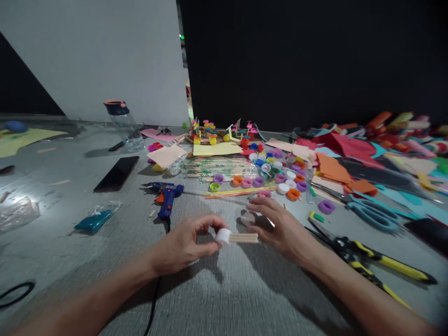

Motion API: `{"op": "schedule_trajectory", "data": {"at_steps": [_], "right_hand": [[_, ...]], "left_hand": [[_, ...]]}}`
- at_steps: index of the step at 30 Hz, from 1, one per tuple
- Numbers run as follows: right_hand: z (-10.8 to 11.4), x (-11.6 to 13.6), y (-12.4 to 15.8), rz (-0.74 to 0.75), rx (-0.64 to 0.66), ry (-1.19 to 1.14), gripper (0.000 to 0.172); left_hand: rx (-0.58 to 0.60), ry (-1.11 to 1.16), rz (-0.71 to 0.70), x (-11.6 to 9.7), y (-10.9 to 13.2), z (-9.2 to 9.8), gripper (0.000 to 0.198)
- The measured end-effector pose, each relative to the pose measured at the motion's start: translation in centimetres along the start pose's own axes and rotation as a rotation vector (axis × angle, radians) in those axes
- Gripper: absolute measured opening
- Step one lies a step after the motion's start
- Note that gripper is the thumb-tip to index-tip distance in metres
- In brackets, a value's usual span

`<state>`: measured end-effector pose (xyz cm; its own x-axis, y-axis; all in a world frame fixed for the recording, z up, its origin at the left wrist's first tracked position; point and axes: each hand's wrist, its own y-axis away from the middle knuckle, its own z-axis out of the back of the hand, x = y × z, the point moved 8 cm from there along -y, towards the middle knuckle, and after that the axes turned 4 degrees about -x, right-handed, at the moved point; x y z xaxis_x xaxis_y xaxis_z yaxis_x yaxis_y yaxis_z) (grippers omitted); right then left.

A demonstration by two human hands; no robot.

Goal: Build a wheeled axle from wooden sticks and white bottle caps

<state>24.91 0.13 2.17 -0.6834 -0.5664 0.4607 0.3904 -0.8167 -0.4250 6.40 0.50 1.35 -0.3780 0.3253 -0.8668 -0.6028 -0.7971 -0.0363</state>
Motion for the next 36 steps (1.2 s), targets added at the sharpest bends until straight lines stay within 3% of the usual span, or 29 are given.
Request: {"op": "schedule_trajectory", "data": {"at_steps": [7, 15, 36], "right_hand": [[-1.1, 0.2, 0.2, -0.038, 0.094, 0.060, 0.025], [-0.5, 1.1, 0.3, -0.136, 0.183, 0.022, 0.022], [-0.8, 0.8, 0.8, -0.273, 0.224, -0.131, 0.019]], "left_hand": [[-0.030, -0.067, 0.075, 0.2, 0.0, 0.2, 0.015], [-0.061, -0.392, 0.064, 0.5, 0.5, 1.0, 0.011], [-0.095, -0.373, 0.028, 0.6, 0.3, 0.9, 0.013]]}}
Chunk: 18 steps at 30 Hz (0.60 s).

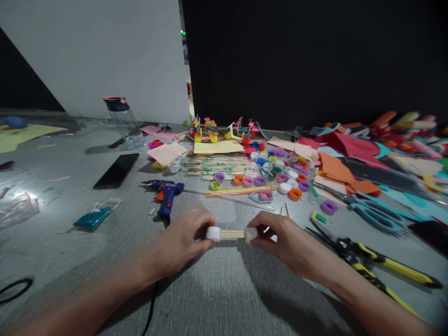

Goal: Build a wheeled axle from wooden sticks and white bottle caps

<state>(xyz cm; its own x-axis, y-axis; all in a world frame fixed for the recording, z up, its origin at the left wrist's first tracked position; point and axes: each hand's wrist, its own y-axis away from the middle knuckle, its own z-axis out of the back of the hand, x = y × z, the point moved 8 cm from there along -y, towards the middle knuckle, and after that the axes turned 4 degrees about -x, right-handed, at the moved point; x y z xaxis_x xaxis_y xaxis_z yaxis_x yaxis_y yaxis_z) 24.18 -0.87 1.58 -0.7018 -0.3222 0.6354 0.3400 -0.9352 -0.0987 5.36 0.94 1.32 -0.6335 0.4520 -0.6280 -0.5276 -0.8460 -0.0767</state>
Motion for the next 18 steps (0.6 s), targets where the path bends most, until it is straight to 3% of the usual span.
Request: {"op": "schedule_trajectory", "data": {"at_steps": [18], "right_hand": [[-0.5, -0.3, -0.1, -0.019, 0.024, -0.003, 0.020]], "left_hand": [[-0.002, -0.254, -0.169, -1.3, 0.2, -0.8, 0.011]]}}
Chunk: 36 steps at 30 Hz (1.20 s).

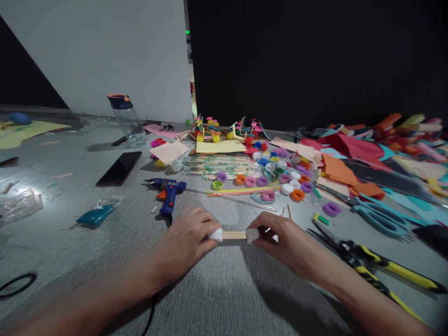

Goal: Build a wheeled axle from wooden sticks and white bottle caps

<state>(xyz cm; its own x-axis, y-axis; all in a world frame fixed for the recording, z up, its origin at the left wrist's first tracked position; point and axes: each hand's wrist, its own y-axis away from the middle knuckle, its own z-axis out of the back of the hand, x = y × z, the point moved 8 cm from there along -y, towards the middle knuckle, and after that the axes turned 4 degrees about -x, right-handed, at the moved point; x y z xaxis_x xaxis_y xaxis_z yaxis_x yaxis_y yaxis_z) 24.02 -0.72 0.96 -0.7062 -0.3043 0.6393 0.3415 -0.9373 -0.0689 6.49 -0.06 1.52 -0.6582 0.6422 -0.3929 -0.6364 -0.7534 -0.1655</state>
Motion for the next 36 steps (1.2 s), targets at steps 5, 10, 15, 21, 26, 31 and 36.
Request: {"op": "schedule_trajectory", "data": {"at_steps": [5, 10, 15, 21, 26, 31, 36], "right_hand": [[0.07, 0.35, 0.18, 0.023, 0.006, 0.006, 0.022], [0.13, 0.58, 0.13, 0.020, 0.003, 0.012, 0.022], [0.13, 0.53, 0.27, 0.015, -0.002, 0.023, 0.021], [0.04, 0.53, 0.22, 0.019, -0.002, 0.027, 0.020], [0.05, 0.70, 0.23, 0.022, -0.006, 0.031, 0.020], [0.07, 0.85, 0.49, 0.035, -0.001, 0.032, 0.020], [-0.05, 0.81, 0.41, 0.042, -0.003, 0.034, 0.021]], "left_hand": [[-0.006, -0.001, -0.001, -0.17, 0.12, 0.06, 0.012], [-0.019, -0.002, -0.008, -0.25, 0.27, -0.02, 0.013], [0.000, -0.016, -0.019, -0.47, 0.35, -0.11, 0.015], [-0.007, -0.013, -0.024, -0.62, 0.41, -0.14, 0.017], [0.000, 0.022, -0.002, -0.42, 0.35, -0.36, 0.018], [0.007, 0.048, 0.015, -0.47, 0.40, -0.37, 0.019], [0.031, 0.051, 0.024, -0.64, 0.50, -0.52, 0.018]]}}
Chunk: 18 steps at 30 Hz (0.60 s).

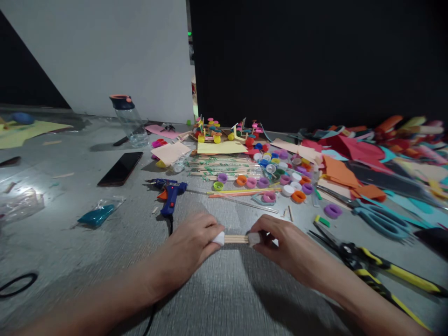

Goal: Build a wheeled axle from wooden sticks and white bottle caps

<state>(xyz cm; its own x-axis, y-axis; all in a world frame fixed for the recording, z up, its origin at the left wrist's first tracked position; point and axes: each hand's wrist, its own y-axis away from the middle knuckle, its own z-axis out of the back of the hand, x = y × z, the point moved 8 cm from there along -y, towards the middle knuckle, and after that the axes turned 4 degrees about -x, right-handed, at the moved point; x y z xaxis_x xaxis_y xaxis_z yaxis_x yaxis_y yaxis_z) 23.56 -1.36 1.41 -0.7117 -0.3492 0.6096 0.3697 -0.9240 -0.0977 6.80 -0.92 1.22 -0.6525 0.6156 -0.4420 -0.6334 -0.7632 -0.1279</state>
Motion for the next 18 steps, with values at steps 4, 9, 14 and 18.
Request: {"op": "schedule_trajectory", "data": {"at_steps": [4, 9, 14, 18], "right_hand": [[-0.03, 0.00, -0.05, 0.000, -0.002, -0.004, 0.021], [0.11, 0.14, 0.08, -0.006, -0.003, -0.005, 0.020], [0.11, 0.18, 0.03, -0.010, 0.009, -0.005, 0.019], [0.21, 0.25, -0.04, -0.013, 0.010, -0.001, 0.020]], "left_hand": [[-0.018, 0.008, 0.007, 0.02, 0.05, 0.02, 0.016], [-0.015, 0.005, 0.001, -0.18, 0.04, 0.07, 0.017], [-0.036, 0.008, -0.014, -0.33, 0.18, 0.24, 0.015], [-0.035, -0.003, -0.003, -0.30, 0.22, 0.15, 0.016]]}}
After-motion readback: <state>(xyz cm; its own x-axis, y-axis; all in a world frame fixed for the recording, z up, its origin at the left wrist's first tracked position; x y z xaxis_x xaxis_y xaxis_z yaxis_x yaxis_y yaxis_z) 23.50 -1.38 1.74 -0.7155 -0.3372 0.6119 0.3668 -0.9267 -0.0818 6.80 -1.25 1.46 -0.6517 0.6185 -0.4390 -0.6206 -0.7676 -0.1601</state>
